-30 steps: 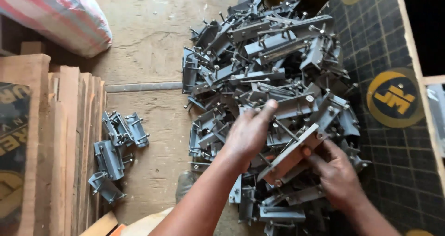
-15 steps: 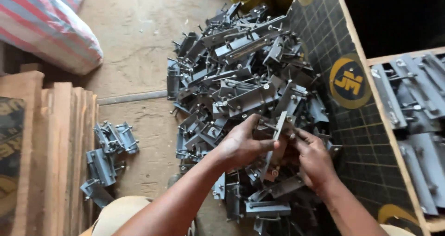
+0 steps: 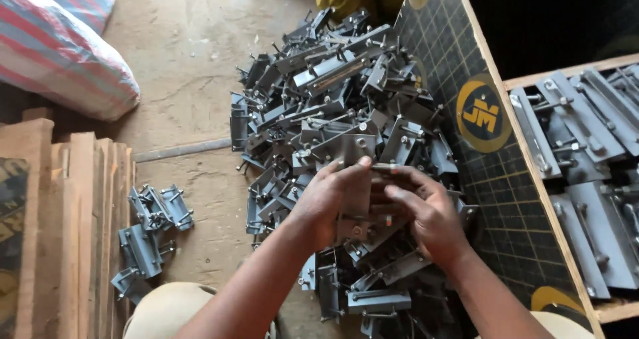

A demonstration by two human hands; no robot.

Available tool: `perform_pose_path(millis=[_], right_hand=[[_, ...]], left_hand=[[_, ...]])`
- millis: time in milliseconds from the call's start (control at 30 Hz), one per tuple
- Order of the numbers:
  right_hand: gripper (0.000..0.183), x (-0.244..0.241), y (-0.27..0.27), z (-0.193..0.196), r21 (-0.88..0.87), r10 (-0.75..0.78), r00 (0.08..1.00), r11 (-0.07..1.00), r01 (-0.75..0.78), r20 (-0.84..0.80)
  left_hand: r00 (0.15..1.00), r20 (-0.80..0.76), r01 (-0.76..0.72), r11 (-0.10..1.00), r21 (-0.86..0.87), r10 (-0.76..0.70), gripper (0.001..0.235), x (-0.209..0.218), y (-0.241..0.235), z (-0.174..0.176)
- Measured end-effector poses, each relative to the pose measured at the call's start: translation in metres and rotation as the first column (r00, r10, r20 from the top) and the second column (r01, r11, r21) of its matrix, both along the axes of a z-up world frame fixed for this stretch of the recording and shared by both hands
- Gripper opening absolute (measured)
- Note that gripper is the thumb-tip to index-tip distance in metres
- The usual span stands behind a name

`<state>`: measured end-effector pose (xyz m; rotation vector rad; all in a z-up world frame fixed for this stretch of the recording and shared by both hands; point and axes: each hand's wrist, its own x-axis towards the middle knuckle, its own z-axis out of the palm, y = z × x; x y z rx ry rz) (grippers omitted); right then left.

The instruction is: Manually assembling metal brackets by inserting bolts into pre-drilled holes.

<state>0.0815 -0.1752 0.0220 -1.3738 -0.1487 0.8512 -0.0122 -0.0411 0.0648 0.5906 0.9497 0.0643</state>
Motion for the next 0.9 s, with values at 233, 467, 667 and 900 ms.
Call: perform_pose_path(millis=[233, 467, 667, 900], right_hand=[[0.035, -0.005, 0.018, 0.04, -0.049, 0.032, 0.986, 0.998, -0.025, 0.162], [0.035, -0.001, 0.016, 0.023, -0.099, 0.074, 0.977, 0.994, -0.055, 0.2], [0.056, 0.011, 0.007, -0.005, -0.019, 0.082, 0.984, 0.997, -0.08, 0.157], [0.069, 0.022, 0.009, -0.029, -0.115, 0.242, 0.945, 0.968, -0.221, 0.219]], left_hand=[[0.988, -0.029, -0.146, 0.979, 0.143, 0.152, 0.048, -0.018, 0.004, 0.004], [0.904, 0.383, -0.164, 0.981, -0.101, 0.19, 0.034, -0.005, 0.012, -0.033], [0.865, 0.475, -0.074, 0.978, -0.195, 0.16, 0.033, 0.009, 0.015, -0.046], [0.892, 0.429, -0.076, 0.983, -0.165, 0.141, 0.021, 0.019, 0.002, -0.084]])
